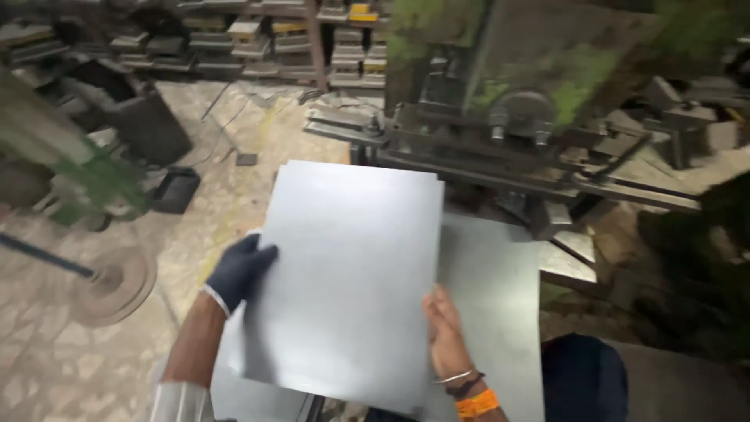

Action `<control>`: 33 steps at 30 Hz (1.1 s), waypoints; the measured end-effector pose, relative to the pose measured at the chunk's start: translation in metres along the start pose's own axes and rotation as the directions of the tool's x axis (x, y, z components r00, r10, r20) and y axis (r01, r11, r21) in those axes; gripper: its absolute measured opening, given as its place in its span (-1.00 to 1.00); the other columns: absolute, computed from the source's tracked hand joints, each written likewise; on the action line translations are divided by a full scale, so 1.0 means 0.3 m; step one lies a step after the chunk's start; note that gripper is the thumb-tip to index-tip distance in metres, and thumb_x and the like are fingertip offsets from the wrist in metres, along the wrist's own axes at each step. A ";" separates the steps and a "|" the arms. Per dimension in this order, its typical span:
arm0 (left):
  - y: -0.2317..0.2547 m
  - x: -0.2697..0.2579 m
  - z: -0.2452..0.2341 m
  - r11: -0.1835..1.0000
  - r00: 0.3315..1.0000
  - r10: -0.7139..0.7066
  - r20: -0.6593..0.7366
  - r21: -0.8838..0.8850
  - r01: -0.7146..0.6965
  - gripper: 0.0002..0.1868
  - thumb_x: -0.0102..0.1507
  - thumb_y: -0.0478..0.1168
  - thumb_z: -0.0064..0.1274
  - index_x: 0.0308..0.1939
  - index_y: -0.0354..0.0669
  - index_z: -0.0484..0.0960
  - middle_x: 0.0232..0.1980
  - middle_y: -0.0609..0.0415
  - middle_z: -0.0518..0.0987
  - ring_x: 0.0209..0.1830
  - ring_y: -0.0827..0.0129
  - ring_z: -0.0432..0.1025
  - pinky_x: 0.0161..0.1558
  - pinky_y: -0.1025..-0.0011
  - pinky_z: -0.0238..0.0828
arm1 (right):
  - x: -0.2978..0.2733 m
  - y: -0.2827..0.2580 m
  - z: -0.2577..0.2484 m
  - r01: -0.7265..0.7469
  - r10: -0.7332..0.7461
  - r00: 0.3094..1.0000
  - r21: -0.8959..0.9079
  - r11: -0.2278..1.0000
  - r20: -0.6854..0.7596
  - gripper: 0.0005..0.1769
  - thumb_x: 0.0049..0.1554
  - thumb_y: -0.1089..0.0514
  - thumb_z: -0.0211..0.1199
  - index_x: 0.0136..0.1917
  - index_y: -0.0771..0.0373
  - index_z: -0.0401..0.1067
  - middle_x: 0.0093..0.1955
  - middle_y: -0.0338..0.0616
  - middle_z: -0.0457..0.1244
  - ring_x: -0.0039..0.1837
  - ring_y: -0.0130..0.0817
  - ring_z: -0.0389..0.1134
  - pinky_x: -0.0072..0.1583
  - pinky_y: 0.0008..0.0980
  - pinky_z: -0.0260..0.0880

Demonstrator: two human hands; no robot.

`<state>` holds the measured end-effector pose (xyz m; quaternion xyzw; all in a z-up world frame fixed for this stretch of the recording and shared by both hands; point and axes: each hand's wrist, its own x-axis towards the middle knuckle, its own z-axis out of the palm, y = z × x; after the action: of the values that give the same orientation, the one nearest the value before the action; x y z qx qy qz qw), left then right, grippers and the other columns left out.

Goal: Using a manual stamping machine to process a series of metal sheets.

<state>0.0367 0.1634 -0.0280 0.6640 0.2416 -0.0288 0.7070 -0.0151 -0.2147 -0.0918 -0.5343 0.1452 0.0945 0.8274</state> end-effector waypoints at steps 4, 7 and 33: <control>-0.159 -0.026 0.222 0.960 0.915 0.028 0.403 -0.266 0.088 -0.20 0.15 -0.43 -0.04 0.54 -0.27 0.28 0.38 -0.15 0.48 0.12 0.18 0.38 0.17 0.30 0.27 | -0.012 -0.170 -0.282 0.099 -0.133 0.973 -0.179 0.979 -0.190 -0.27 0.03 0.35 0.24 0.47 0.50 0.22 0.36 0.11 0.28 0.27 -0.19 0.31 0.35 -0.26 0.26; -0.306 -0.001 0.363 0.930 0.955 -0.032 0.295 -0.342 0.137 -0.30 0.22 -0.22 -0.11 0.47 -0.29 0.34 0.54 0.01 0.36 0.51 0.21 0.19 0.51 0.31 -0.11 | 0.033 -0.189 -0.505 0.235 -0.234 0.948 -0.024 0.972 -0.215 -0.83 0.10 0.46 0.25 -0.01 0.63 0.42 0.18 0.03 0.30 -0.06 -0.39 0.22 0.08 -0.43 0.23; 0.016 0.417 0.861 0.924 0.992 0.028 0.122 0.375 -0.072 0.03 -0.02 0.33 0.46 0.39 -0.09 0.48 0.47 0.10 0.40 0.57 0.29 0.12 0.57 0.23 -0.12 | 0.574 -0.569 -0.574 0.295 -0.317 0.912 -0.121 0.948 -0.261 -0.80 -0.09 0.27 0.52 -0.16 0.21 0.58 -0.20 -0.24 0.41 -0.13 -0.63 0.41 -0.01 -0.56 0.43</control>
<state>0.2271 -0.0472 -0.0708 0.7911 0.1735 -0.0949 0.5788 0.1759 -0.4417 -0.0710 -0.5907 0.1703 -0.1063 0.7815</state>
